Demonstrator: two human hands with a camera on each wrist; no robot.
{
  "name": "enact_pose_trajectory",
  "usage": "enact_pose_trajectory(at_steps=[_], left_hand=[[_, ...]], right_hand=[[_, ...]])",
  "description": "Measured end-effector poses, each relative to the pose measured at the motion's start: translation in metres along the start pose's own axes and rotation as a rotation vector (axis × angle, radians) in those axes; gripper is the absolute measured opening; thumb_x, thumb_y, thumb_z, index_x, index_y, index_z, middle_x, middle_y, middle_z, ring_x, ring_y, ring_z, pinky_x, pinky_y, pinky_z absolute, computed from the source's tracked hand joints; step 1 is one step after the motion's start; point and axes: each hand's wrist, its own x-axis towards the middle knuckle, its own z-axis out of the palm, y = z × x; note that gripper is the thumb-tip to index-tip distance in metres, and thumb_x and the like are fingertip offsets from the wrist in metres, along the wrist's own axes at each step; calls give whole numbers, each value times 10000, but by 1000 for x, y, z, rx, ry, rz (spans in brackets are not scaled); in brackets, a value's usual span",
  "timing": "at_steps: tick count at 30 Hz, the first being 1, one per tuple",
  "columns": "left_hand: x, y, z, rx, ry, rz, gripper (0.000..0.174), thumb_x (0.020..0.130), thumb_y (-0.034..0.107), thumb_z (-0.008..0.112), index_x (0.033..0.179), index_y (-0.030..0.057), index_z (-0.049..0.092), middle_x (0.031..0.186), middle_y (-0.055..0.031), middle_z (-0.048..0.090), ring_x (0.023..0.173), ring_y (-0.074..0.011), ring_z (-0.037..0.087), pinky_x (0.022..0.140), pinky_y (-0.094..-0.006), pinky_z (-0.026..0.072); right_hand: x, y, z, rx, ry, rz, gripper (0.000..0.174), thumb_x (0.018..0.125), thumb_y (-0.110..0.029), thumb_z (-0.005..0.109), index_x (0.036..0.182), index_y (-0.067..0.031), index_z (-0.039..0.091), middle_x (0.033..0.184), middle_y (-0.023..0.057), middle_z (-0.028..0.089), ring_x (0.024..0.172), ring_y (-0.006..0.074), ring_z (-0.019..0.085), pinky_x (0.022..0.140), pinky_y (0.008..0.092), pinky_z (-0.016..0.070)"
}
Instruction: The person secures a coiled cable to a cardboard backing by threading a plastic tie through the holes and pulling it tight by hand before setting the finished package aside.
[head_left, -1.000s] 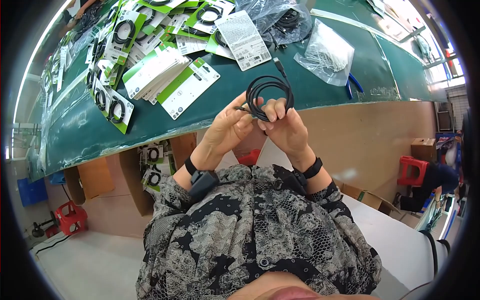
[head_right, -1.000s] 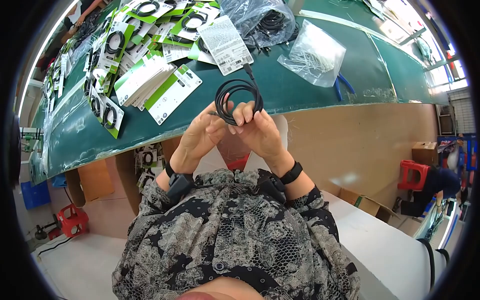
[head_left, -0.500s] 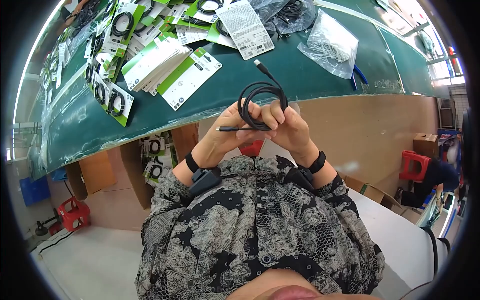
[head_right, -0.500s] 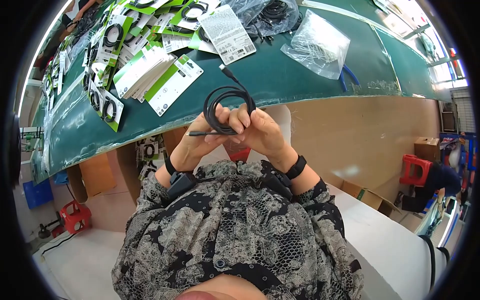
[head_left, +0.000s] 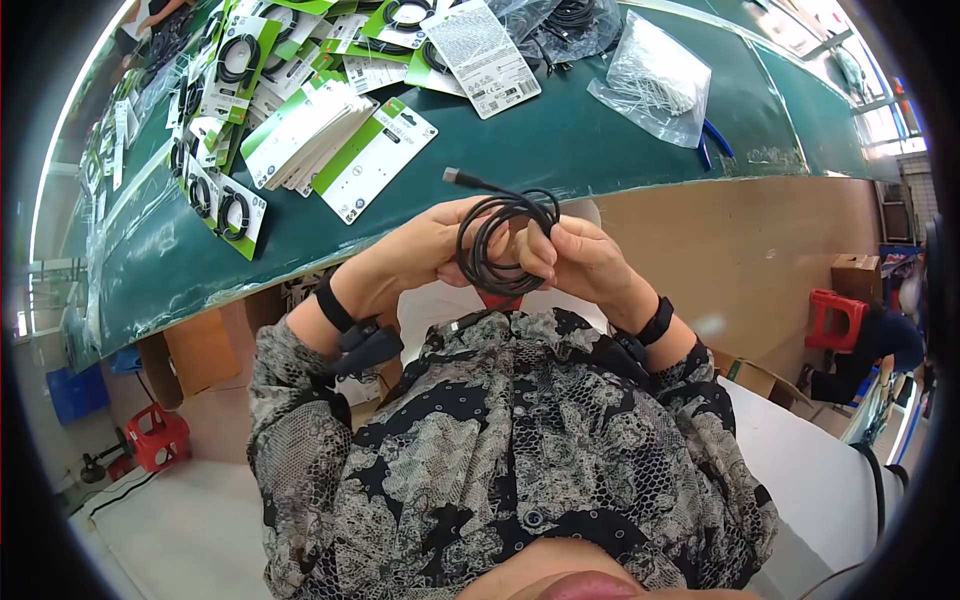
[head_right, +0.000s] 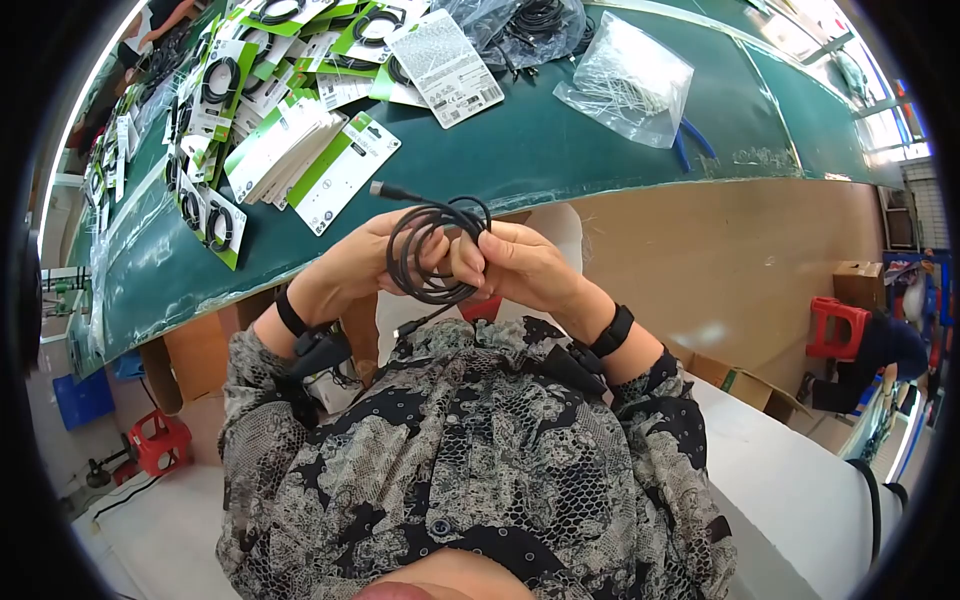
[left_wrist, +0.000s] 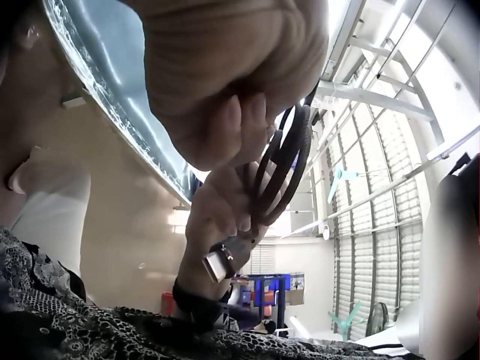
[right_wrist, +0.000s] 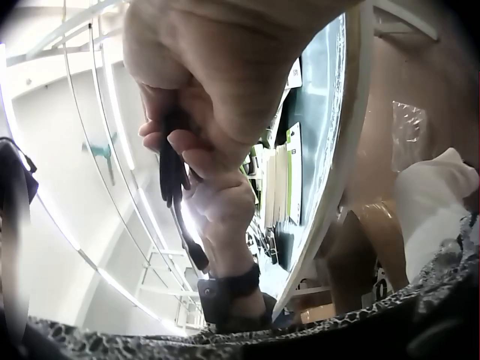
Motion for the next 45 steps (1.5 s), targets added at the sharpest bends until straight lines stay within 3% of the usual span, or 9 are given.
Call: enact_pose_trajectory(at_steps=[5,13,17,21,24,32,37,40,45], left_hand=[[12,-4,3,-203,80,167,322,987,299,466,1075,2,552,837,-21,604,521,-37,431,446,-159,340],[16,-36,-3,-618,-74,395,350,962,248,523,1191,-18,530,983,-35,635,531,-29,440,556,-167,436],[15,-37,-6,-486,-145,282,300,942,218,561,1136,-10,547,967,-30,632,533,-27,445,531,-162,415],[15,-37,4,-443,-39,319,229,919,170,600,1075,7,560,905,-28,636,531,-31,460,506,-155,387],[14,-42,8,22,489,523,167,897,126,627,1011,23,562,859,-37,633,523,-42,479,484,-153,370],[8,-40,-1,-126,311,316,154,902,155,620,978,38,554,874,-44,635,530,-47,490,466,-166,361],[14,-51,-4,-313,80,411,165,917,176,603,1015,48,567,884,-34,629,553,-42,493,481,-181,377],[9,-42,-8,101,198,325,222,922,195,597,1091,53,569,888,-19,620,616,-51,520,527,-193,416],[-2,-13,-2,331,116,168,306,932,280,582,1123,42,569,904,-4,608,700,-33,500,573,-177,394]], right_hand=[[2,6,-8,162,-23,-78,304,996,-339,406,862,-74,469,799,31,458,707,126,418,658,253,382],[4,8,-8,112,93,-129,304,993,-358,398,836,-103,449,782,13,444,715,131,409,644,260,377],[3,11,-8,142,28,-151,302,996,-345,398,840,-92,452,796,22,448,716,130,409,648,260,381],[1,13,-10,111,14,-201,310,998,-344,397,846,-81,459,811,31,454,725,125,410,654,257,381],[0,12,-10,56,29,-197,322,998,-358,384,831,-92,453,779,20,445,721,137,409,640,261,372],[6,18,-9,-183,93,-202,346,985,-392,416,836,-83,462,781,32,469,724,133,413,665,250,354],[4,19,-10,-105,89,-226,348,976,-389,440,824,-77,470,773,34,467,725,127,413,671,240,345],[-4,16,-6,-139,61,-105,351,971,-390,450,815,-77,474,772,32,462,727,123,411,674,242,344],[-9,15,-9,-163,-27,-24,306,980,-336,460,824,-75,498,796,9,460,722,103,435,686,232,372]])
